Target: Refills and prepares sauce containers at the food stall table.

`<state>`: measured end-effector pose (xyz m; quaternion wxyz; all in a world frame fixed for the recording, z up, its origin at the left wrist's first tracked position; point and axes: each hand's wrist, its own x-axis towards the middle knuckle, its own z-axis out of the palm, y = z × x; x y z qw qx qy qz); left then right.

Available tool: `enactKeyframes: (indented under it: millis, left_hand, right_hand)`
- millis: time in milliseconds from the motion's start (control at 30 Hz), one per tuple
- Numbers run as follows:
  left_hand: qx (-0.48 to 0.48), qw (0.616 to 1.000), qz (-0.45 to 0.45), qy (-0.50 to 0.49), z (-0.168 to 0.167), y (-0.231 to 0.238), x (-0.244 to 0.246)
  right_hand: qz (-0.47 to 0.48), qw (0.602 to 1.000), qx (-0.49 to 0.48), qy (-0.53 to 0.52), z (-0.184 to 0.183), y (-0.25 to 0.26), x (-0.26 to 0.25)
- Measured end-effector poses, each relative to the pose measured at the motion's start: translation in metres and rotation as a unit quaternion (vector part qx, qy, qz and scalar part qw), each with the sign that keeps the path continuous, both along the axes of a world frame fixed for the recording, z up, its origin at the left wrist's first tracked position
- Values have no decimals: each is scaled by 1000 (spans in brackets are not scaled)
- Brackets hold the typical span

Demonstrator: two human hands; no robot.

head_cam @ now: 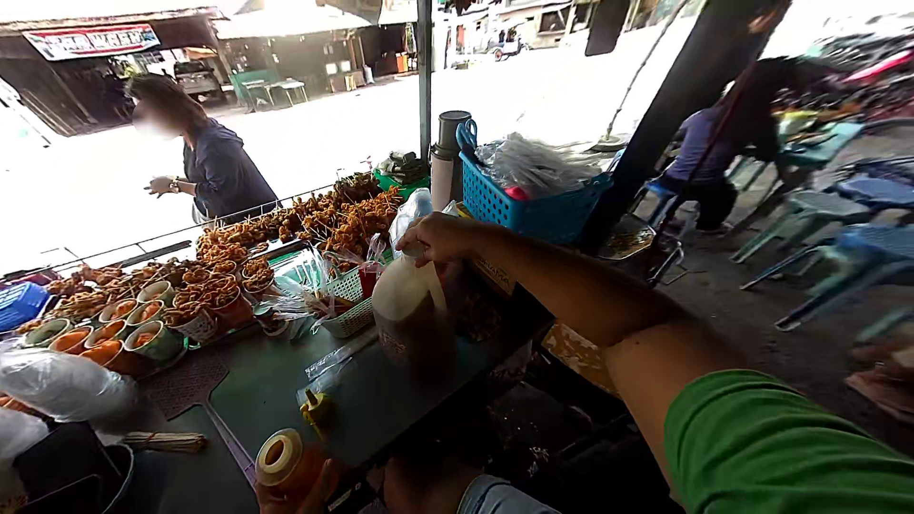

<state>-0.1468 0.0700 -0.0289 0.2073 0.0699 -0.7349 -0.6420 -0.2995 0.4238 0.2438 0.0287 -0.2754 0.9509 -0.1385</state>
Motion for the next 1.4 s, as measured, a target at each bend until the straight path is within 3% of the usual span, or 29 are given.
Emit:
enactKeyframes:
  millis: [133,267,467,567,700,800,933,1033,1167,1300,1400]
  left_hand:
    - [5,1000,3,-2,-3,-1,0]
    - [-11,1000,8,-13,-5,-3,2]
    - [-16,1000,0,2,-11,-7,5]
    - [-26,1000,4,-3,-14,-8,5]
    - [-51,998,19,-7,-20,-8,3]
    - [-49,998,27,-21,-15,-8,4]
    - [-54,998,29,-29,-9,-4,6]
    - [-43,998,31,-33,-7,-4,5]
    - [-45,998,30,-30,-9,-2,4]
    - [-61,997,27,-28,-11,-4,3]
    - [-60,998,25,-21,-15,-4,3]
  right_hand:
    - [-90,988,123,-25,19,-23,2]
    - [-214,961,164,-67,25,-39,8]
    - [-201,962,140,-121,39,-32,6]
    - [-271,947,72,-155,38,-33,11]
    - [-181,969,100,-137,38,-26,5]
    - [-260,953,82,-130,34,-35,10]
    - [-198,964,101,-144,30,-35,7]
    - [-273,949,102,-122,31,-42,12]
    - [-197,964,134,-120,26,-36,5]
    - [-286,944,125,-109,24,-45,11]
    - [-183,965,170,-83,16,-36,0]
